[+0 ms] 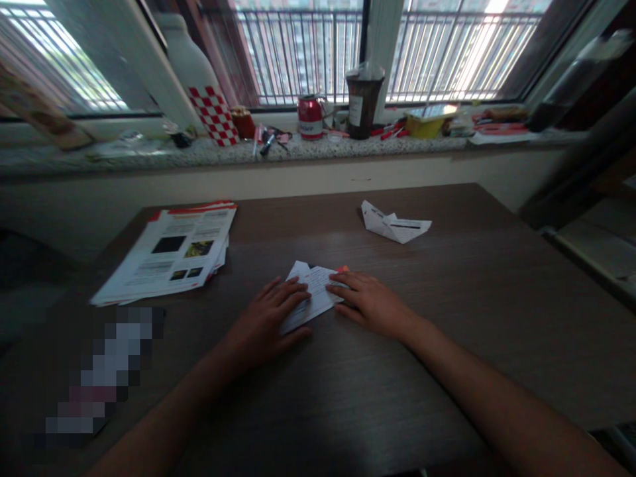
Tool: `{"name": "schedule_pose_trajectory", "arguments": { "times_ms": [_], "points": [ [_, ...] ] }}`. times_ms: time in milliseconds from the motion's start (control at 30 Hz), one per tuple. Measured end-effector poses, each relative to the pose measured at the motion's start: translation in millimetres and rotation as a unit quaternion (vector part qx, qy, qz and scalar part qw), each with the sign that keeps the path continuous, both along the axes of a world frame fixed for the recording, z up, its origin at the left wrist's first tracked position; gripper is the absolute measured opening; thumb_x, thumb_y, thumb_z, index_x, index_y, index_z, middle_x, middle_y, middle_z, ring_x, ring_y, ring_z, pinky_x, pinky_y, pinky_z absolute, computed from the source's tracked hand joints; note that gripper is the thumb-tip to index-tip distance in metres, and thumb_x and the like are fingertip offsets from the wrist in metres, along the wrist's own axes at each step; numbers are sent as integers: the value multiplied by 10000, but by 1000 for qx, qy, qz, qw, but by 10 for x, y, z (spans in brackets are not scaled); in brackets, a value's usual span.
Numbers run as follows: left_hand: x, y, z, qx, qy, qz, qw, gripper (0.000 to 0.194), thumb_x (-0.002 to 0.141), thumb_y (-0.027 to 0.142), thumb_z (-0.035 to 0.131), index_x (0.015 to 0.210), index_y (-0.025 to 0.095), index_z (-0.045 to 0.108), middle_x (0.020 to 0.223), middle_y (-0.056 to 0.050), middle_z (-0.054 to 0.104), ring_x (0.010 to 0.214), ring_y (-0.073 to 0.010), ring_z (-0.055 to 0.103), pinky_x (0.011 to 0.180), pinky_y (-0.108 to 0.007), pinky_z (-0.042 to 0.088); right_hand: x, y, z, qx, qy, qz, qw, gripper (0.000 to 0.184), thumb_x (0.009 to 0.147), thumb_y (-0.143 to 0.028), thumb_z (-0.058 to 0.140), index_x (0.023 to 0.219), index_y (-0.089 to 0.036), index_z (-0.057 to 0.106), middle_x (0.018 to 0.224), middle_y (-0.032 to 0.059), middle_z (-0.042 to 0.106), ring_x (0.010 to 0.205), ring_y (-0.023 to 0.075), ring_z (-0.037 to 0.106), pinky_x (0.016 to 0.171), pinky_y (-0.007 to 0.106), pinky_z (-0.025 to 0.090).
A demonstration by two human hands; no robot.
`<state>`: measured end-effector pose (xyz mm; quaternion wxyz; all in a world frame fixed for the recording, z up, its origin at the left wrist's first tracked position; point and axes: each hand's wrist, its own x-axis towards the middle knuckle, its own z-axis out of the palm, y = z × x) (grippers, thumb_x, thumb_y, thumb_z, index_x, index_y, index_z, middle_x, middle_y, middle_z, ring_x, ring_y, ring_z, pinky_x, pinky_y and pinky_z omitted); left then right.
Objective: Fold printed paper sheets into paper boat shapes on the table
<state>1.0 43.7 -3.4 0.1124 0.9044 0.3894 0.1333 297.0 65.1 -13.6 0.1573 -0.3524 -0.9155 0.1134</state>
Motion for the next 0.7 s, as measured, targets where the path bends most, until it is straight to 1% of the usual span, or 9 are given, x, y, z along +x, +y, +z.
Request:
{"name": "schedule_pose_trajectory", "arguments": {
  "times_ms": [100,167,367,500,633,700],
  "points": [
    [-7,-1,24,-4,2,24,1000,504,943,440,746,1380,239,596,1522,-112,572,1393,-336,538,1172,-547,426,8,0,10,0,-3,-6,1000,488,1049,-358,602,1528,-280,544,1585,117,540,1486,329,473,1162,585,457],
    [-9,1,35,-11,-2,28,1000,465,953,435,735,1361,250,606,1507,-104,584,1354,-333,569,1130,-531,468,6,-1,20,0,1,-9,1000,478,1044,-357,611,1515,-298,554,1567,112,558,1469,330,491,1149,587,467],
    [4,3,46,-17,-15,23,999,405,963,359,723,1337,243,620,1473,-90,628,1295,-317,630,1099,-517,516,-5,0,59,5,13,-6,1000,388,1037,-375,618,1414,-287,639,1469,118,624,1377,327,567,1116,583,491],
    [6,-1,55,-7,-32,21,999,345,982,317,682,1316,238,641,1451,-89,653,1259,-308,665,1071,-509,547,4,4,79,-6,30,0,1000,391,1026,-367,638,1411,-296,639,1424,123,645,1331,318,591,1080,575,514],
    [-6,16,39,-2,-44,18,999,249,1018,298,622,1246,223,688,1425,-85,678,1243,-293,683,1066,-498,558,12,8,85,-1,28,11,1000,420,996,-397,685,1395,-273,650,1435,127,638,1336,324,577,1083,569,509],
    [-12,26,23,-6,-48,17,999,233,1031,282,596,1231,218,699,1417,-82,685,1242,-280,686,1068,-485,561,8,14,80,2,29,18,999,420,990,-401,695,1387,-270,658,1425,123,646,1330,321,579,1077,561,514]
  ]
}}
